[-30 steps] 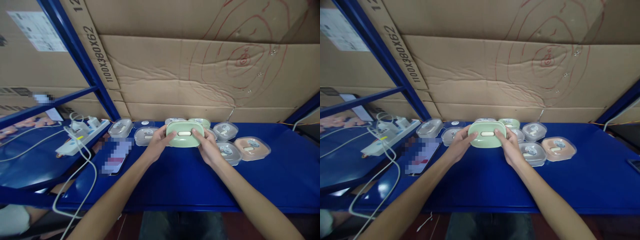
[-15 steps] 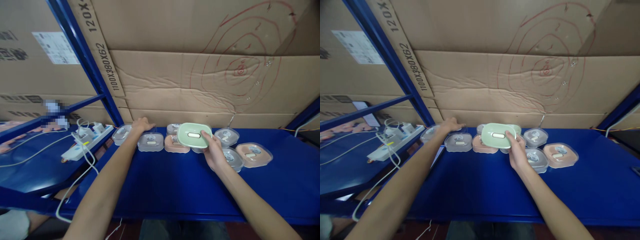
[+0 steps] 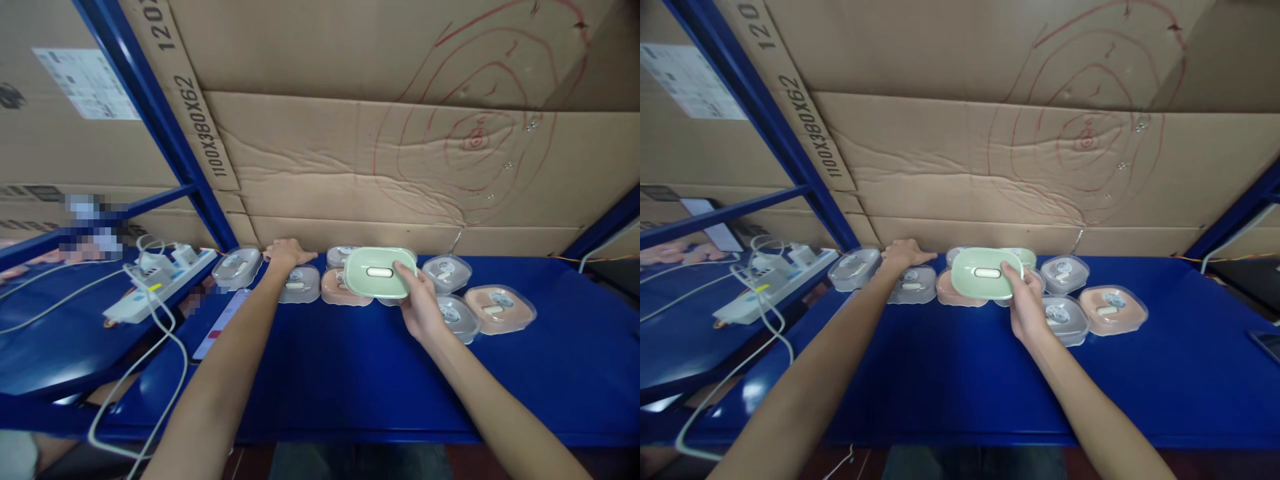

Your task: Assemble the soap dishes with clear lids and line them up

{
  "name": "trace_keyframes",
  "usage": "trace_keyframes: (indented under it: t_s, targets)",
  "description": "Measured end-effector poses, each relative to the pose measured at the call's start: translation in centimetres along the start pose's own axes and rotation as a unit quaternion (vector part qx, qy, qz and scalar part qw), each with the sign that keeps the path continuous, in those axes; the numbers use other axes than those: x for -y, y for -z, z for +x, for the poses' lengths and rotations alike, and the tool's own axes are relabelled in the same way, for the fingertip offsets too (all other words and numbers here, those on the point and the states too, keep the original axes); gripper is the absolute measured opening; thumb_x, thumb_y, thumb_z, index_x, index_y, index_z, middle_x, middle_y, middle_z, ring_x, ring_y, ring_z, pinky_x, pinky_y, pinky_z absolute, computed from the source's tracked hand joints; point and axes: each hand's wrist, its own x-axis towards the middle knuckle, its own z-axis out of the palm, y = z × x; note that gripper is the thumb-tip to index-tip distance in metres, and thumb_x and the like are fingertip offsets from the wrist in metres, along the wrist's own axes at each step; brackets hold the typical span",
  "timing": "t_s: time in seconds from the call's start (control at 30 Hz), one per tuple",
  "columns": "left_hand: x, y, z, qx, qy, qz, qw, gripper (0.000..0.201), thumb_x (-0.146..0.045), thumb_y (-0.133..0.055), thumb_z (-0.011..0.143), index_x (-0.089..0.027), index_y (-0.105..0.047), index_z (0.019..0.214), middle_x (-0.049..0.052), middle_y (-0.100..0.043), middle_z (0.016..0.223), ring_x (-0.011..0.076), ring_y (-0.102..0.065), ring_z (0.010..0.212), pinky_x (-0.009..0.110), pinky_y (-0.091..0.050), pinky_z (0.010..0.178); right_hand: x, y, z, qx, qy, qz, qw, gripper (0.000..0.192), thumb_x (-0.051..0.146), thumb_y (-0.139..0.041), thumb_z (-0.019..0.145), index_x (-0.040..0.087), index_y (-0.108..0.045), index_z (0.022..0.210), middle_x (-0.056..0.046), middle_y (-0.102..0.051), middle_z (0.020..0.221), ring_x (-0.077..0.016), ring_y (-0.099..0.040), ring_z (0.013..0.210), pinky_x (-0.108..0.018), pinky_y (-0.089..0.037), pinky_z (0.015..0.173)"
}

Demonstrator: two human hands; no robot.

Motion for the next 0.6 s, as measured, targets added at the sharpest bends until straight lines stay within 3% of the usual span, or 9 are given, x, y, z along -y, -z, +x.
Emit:
trace_keyframes:
  t_s: [0.2,0.3,0.43,0.5,0.6]
  targets:
    - [0.2,1.7,-2.3,-0.066,-0.028,-0.029,0.997,0.099,-0.076,-0.076,0.081,-0.007,-0.063,0.151,0.037,-0.051,0.161,0.0576,-0.050,0.150,0.066,-0.051,0.111,0.0,-0.2,-0.1,-0.012,0.008,-0.004,1.000,0.039,0.044,-0.097,0.072,0.021,-0.078,0.097,-0.002,-0.083,0.090,-0.0205,-0.078,0.078,-0.028,-0.062,0.062]
    - [0.5,3.7,-4.8,-0.148,-0.063,-0.058,0.985,0.095,-0.075,-0.069,0.087,-0.009,-0.058,0.154,0.033,-0.051,0.159,0.0547,-0.047,0.151,0.063,-0.048,0.116,-0.1,-0.3,0.1,-0.037,0.006,0.017,0.999,0.036,0.040,-0.095,0.071,0.022,-0.076,0.095,0.000,-0.081,0.087,-0.0192,-0.076,0.077,-0.025,-0.058,0.056]
    - [0.2,5.3,-10.5,-0.307,-0.173,-0.187,0.917,0.078,-0.066,-0.077,0.084,-0.017,-0.064,0.144,0.024,-0.060,0.143,0.0489,-0.056,0.139,0.062,-0.046,0.119,-0.3,-0.3,0.1,-0.035,-0.020,0.086,0.995,0.032,0.035,-0.093,0.071,0.024,-0.072,0.093,0.003,-0.080,0.087,-0.0173,-0.074,0.076,-0.024,-0.056,0.055]
    - [-0.3,4.7,-13.7,-0.311,-0.258,-0.256,0.878,0.075,-0.063,-0.080,0.083,-0.020,-0.064,0.143,0.020,-0.063,0.138,0.0448,-0.057,0.137,0.060,-0.045,0.119,-0.4,-0.5,-0.1,-0.006,-0.039,0.108,0.993,0.034,0.037,-0.092,0.075,0.025,-0.070,0.098,0.003,-0.081,0.094,-0.0181,-0.076,0.083,-0.025,-0.059,0.061]
    - [-1.4,2.3,-17.4,-0.262,-0.342,-0.347,0.833,0.068,-0.058,-0.080,0.087,-0.026,-0.060,0.144,0.014,-0.066,0.140,0.0383,-0.059,0.132,0.058,-0.047,0.117,-0.7,-0.8,-0.8,0.048,-0.040,0.107,0.992,0.037,0.042,-0.090,0.081,0.027,-0.070,0.108,0.001,-0.082,0.111,-0.0210,-0.078,0.099,-0.030,-0.065,0.077]
